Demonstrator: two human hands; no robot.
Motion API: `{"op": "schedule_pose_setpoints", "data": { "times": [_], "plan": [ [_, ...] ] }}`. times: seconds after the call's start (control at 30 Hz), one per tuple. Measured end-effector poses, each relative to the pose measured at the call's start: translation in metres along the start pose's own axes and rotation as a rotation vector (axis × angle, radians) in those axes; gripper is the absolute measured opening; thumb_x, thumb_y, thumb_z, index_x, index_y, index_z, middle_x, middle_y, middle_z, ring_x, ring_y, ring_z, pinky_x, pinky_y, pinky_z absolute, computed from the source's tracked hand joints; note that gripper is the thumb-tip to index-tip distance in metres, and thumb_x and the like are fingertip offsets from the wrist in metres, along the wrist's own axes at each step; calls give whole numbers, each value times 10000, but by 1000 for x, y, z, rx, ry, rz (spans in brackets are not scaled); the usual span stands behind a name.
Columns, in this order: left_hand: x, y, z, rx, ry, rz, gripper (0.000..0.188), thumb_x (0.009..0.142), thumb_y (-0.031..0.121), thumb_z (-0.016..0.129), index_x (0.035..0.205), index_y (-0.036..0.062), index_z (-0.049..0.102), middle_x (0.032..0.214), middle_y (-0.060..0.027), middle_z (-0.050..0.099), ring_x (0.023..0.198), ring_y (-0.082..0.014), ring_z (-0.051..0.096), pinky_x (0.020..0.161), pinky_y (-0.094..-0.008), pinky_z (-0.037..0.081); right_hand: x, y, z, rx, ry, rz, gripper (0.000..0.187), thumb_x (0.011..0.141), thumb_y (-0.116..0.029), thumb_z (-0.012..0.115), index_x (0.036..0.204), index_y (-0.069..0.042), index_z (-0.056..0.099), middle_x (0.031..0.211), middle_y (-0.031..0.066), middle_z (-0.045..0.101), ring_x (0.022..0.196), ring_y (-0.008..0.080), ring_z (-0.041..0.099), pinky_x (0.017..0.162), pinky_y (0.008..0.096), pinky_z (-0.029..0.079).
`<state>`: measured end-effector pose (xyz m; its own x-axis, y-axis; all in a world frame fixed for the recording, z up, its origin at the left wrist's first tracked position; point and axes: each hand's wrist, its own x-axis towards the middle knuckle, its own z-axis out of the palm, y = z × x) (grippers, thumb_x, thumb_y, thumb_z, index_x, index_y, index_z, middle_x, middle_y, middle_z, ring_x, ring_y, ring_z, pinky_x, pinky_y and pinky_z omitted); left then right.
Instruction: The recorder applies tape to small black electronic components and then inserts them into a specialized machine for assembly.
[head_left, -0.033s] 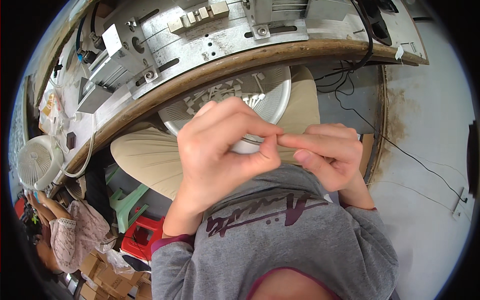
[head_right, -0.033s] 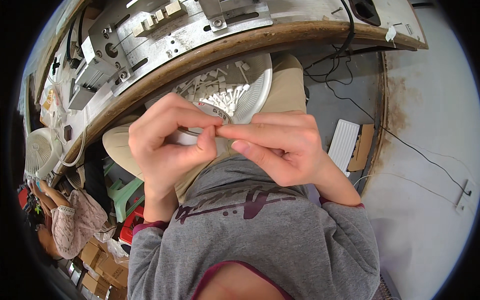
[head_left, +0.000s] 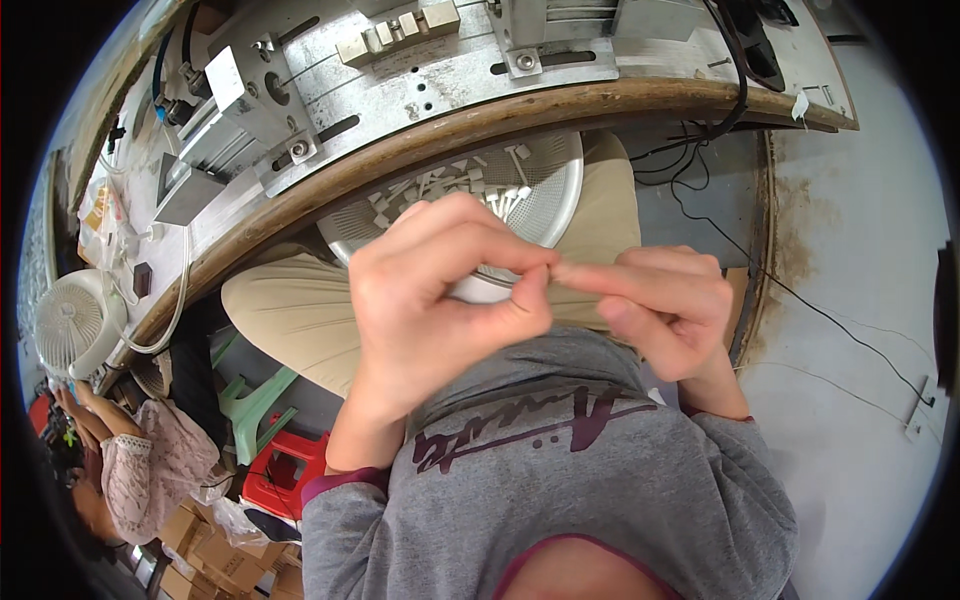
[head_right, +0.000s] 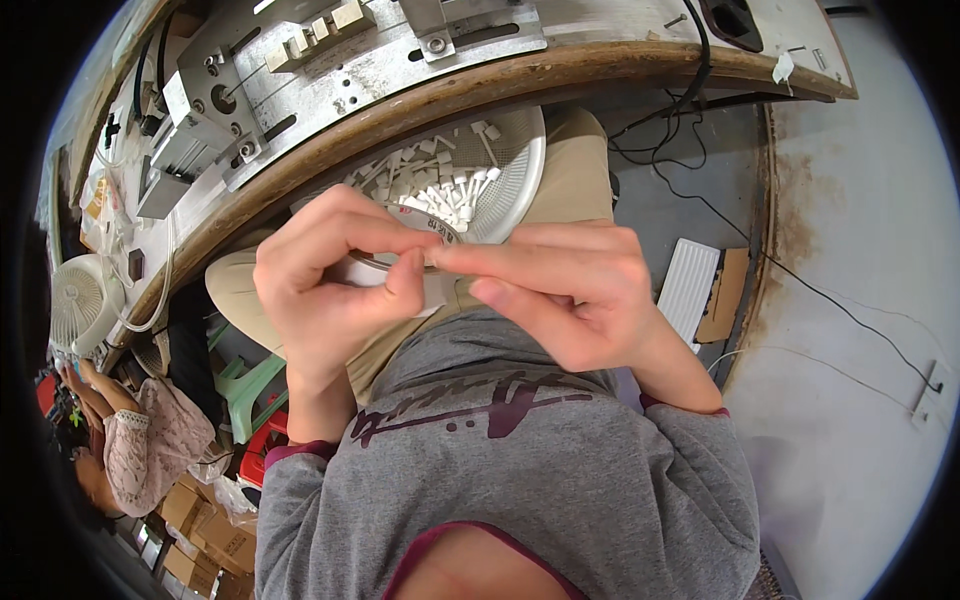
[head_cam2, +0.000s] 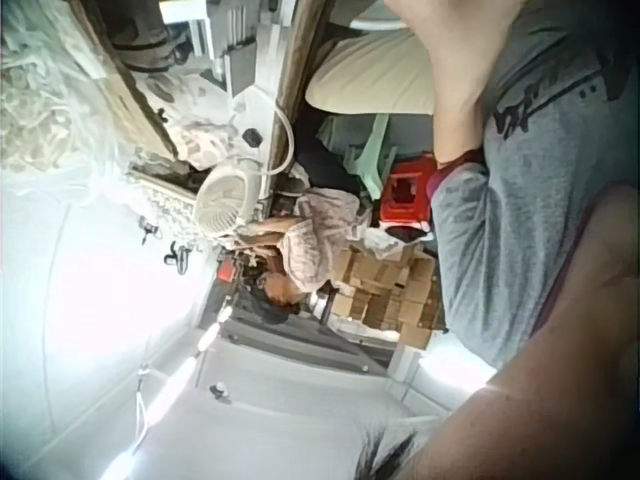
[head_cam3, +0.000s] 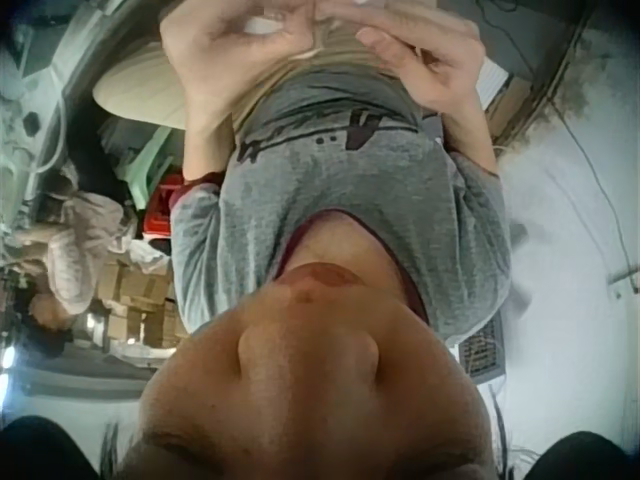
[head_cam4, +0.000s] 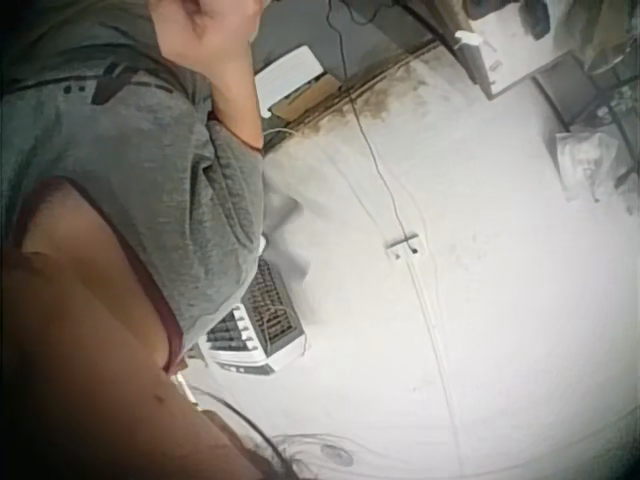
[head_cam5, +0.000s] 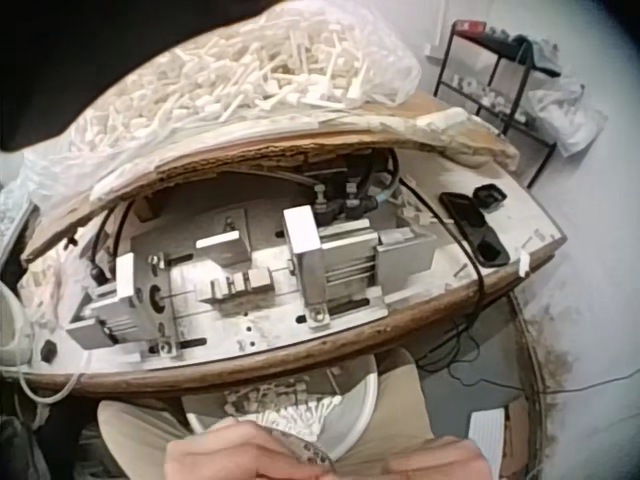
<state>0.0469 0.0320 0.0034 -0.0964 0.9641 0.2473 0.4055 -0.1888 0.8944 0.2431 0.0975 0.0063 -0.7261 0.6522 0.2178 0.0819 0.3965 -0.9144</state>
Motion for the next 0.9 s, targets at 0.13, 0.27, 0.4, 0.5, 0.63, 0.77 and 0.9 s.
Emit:
{"op": "schedule_pose_setpoints", "data": {
  "times": [0.13,0.27,0.4,0.5,0.63,0.77,0.9],
  "plan": [
    [-3,-1,-4,-230,31,-142,131,697,-67,688,813,-15,721,792,-94,687,699,-129,623,606,-231,464,1,2,1,30,25,-5,335,758,-40,620,1080,16,697,518,43,501,426,101,440,414,254,312],
    [-3,-4,-10,-214,75,-161,154,714,-26,731,864,7,741,802,-79,694,705,-114,628,608,-219,468,-1,3,0,95,5,-1,343,775,1,641,1111,-37,700,542,40,523,432,97,443,421,238,335],
    [-1,5,-15,-133,-8,-83,216,685,8,776,899,30,749,780,-66,680,682,-100,619,587,-212,468,0,4,4,131,29,-8,341,775,3,645,1109,-38,701,546,41,532,424,93,431,415,237,328],
    [-2,1,-7,-96,34,45,240,649,21,785,883,63,757,706,-28,650,629,-98,609,531,-226,439,-1,2,6,120,5,0,337,776,6,647,1105,-37,702,542,38,528,416,90,426,407,242,320],
    [-5,2,-11,50,-17,106,238,575,-20,761,809,10,729,754,-82,674,681,-155,631,587,-237,460,1,0,3,71,-29,-14,333,771,14,653,1097,-30,703,531,34,515,411,94,426,402,247,318],
    [-6,10,-13,228,-19,102,206,563,-10,736,761,44,718,697,-46,658,634,-144,616,569,-239,429,1,0,7,29,-33,-19,299,769,15,661,1062,-23,711,529,36,510,411,110,439,400,256,328],
    [-8,14,-9,384,-10,139,176,546,2,726,701,73,685,654,-16,636,583,-145,576,541,-247,382,1,0,13,-37,-6,-38,291,703,-3,653,985,24,720,497,36,478,398,105,417,397,251,293]
  ]
}}
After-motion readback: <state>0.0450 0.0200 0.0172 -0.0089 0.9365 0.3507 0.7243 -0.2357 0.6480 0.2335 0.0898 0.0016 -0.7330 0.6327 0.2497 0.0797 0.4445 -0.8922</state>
